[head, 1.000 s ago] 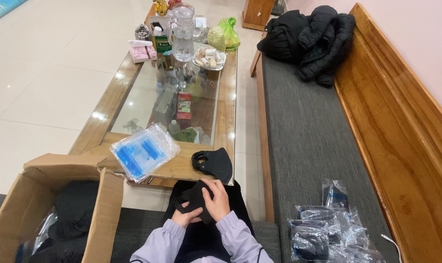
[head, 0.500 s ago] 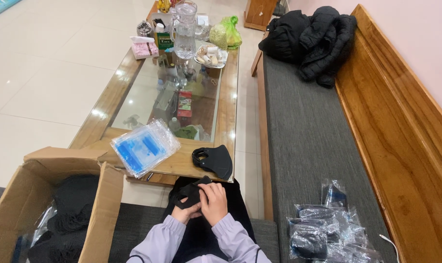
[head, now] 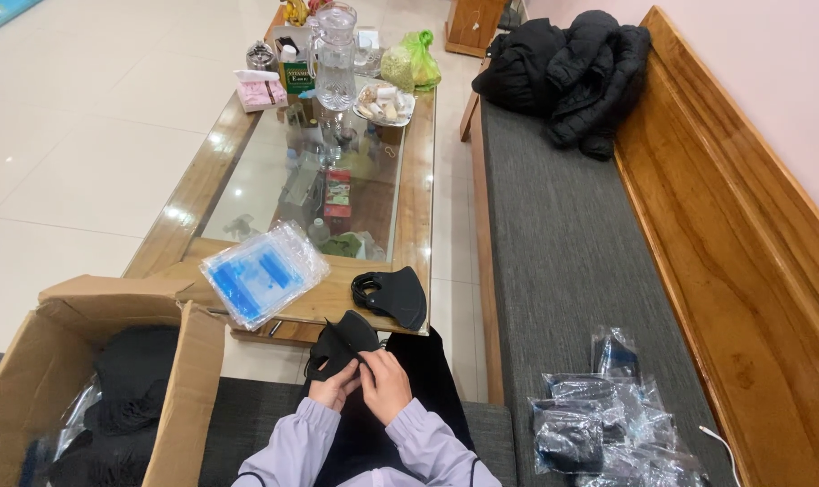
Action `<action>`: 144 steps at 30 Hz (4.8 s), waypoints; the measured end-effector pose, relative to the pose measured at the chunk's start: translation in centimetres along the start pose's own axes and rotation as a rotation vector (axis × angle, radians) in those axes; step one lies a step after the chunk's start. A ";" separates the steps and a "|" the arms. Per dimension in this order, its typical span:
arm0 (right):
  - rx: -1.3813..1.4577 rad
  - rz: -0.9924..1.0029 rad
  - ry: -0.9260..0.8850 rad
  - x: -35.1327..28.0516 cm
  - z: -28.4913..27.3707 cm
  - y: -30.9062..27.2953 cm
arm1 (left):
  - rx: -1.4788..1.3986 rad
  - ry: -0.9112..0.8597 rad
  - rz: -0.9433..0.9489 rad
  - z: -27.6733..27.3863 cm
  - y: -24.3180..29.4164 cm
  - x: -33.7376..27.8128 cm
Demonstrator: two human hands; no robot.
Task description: Pack black face masks into individual plastic bags.
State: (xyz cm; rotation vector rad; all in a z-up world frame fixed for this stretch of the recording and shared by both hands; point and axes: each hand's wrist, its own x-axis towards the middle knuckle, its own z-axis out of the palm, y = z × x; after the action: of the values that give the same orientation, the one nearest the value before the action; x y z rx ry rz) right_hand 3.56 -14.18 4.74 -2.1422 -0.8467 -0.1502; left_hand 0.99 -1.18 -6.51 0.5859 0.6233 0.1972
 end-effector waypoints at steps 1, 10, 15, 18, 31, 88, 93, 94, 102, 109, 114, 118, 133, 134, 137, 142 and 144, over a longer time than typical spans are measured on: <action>-0.008 -0.016 0.014 0.0 0.3 0.5 | -0.015 -0.037 0.015 -0.7 -0.5 0.7; 0.123 0.270 0.106 0.5 0.2 1.9 | 0.143 0.104 -0.080 0.6 0.0 -0.1; 0.279 0.312 0.161 3.0 -1.5 1.0 | 0.127 0.136 -0.096 1.8 1.5 -0.9; 0.554 0.449 0.233 4.3 -0.4 4.1 | 0.052 0.172 -0.104 2.0 1.8 -1.1; 0.871 0.938 0.356 7.5 -1.8 8.0 | -0.116 0.216 -0.091 -2.0 -0.7 1.8; 0.183 0.101 0.103 5.7 -3.5 -0.7 | 0.291 -0.061 -0.070 1.4 1.0 -2.0; 0.014 -0.026 0.214 5.8 -3.9 -1.5 | 0.287 -0.058 -0.057 0.7 0.3 -1.4; -0.015 -0.045 0.229 5.8 -4.0 -1.6 | 0.276 -0.053 -0.047 0.6 0.2 -1.2; -0.047 -0.034 0.202 4.8 -2.3 -0.1 | 0.183 -0.057 -0.052 0.1 0.1 -0.5; 0.003 0.010 0.059 3.3 -1.6 -0.6 | 0.024 0.051 0.012 1.9 1.9 -1.8; -0.004 0.012 0.045 2.7 -1.2 -0.3 | 0.024 0.091 -0.026 1.4 1.9 -1.5; 0.017 0.063 0.107 2.7 -1.5 -0.5 | -0.013 0.082 -0.011 1.3 1.5 -1.2; 0.851 0.751 0.416 6.2 0.7 9.8 | -0.086 0.243 -0.081 -0.3 0.8 0.6; 0.852 0.751 0.416 6.5 0.2 9.7 | -0.086 0.244 -0.080 0.2 1.0 0.2; 0.825 0.845 0.407 7.1 -0.8 9.8 | -0.102 0.269 -0.074 1.2 1.3 -0.8; 0.783 0.898 0.420 7.6 -0.8 10.8 | -0.049 0.275 -0.098 0.9 1.5 -0.4; 0.739 0.937 0.414 8.0 -1.2 10.1 | -0.034 0.238 -0.107 0.3 1.3 -0.2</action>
State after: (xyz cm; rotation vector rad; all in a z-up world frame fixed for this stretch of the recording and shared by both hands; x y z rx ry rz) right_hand 16.09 -15.37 1.97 -1.5100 0.3522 0.1798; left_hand 1.00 -0.33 -5.41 0.4987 0.8778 0.1772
